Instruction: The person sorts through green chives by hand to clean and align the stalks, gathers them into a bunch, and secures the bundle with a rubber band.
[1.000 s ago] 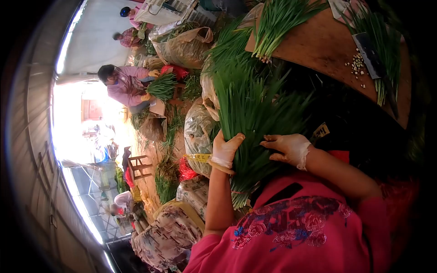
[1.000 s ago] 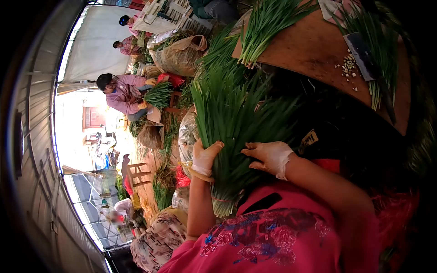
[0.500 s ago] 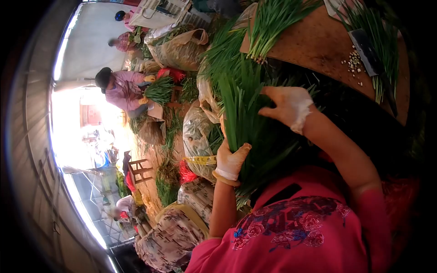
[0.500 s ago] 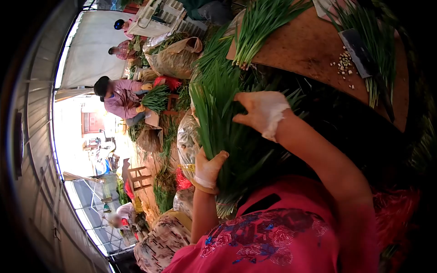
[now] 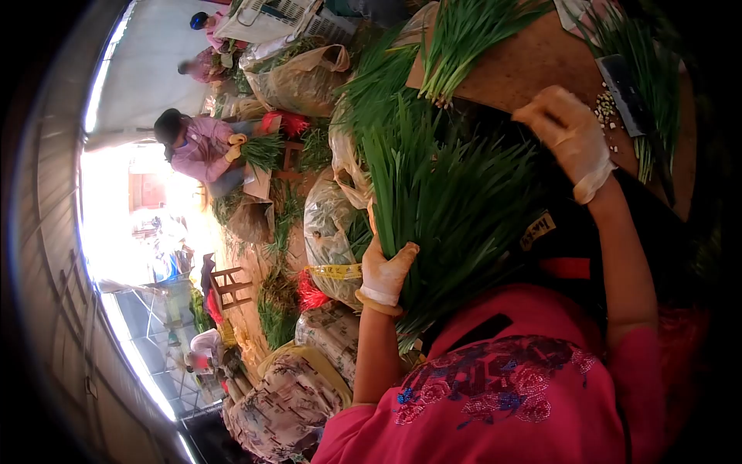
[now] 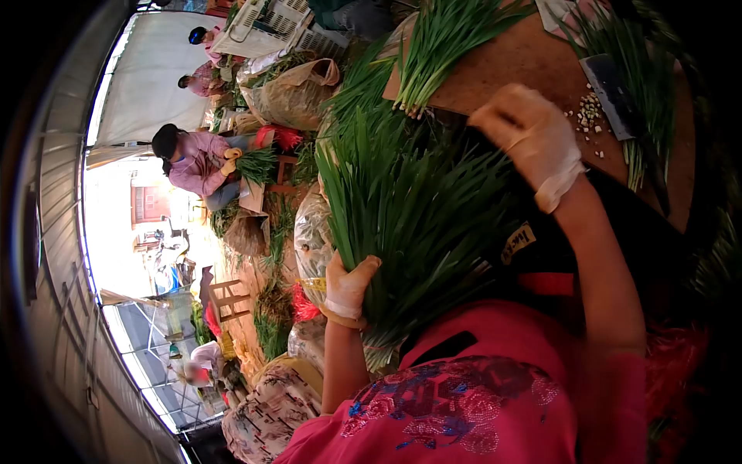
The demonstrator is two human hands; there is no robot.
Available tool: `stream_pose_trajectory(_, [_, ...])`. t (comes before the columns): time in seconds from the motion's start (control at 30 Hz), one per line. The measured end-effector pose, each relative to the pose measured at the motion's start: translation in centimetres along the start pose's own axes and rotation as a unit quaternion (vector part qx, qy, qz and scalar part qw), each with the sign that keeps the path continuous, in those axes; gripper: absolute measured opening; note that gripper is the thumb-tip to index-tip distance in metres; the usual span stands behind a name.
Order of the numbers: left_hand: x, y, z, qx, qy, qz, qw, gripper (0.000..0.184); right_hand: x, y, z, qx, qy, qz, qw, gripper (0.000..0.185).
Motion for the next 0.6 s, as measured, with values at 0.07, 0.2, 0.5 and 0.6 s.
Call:
stream_pose_trajectory(0.07, [0.7,-0.4,0.4,0.004,-0.009,-0.023,1.000,0.035,-1.3,-2.1,-0.6,-0.071,-0.091,0.112,0.987,0.011])
stream_pose_trajectory(0.2, [0.7,-0.7,0.8,0.003,-0.013,-0.023,1.000,0.036,-0.7,-6.9,-0.8,-0.220,-0.049,0.180,0.958,0.025])
stream_pose_trajectory(0.5, [0.2,-0.6,0.9,0.013,-0.008,-0.014,1.000,0.040,-0.1,-11.4,-0.5,-0.472,-0.117,0.044,0.872,0.022])
stream_pose_trajectory(0.6, [0.2,-0.5,0.6,0.018,-0.011,-0.044,0.999,0.040,-0.7,-11.2,-0.6,-0.388,-0.058,0.072,0.917,0.013])
Point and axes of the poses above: each hand's wrist, its own z-axis away from the middle knuckle, its own y-axis out of the back of the hand, x = y × z, the point moved 7 cm from there along -z, towards the middle knuckle, and after that the axes turned 15 degrees about y, right-handed, at the moved point
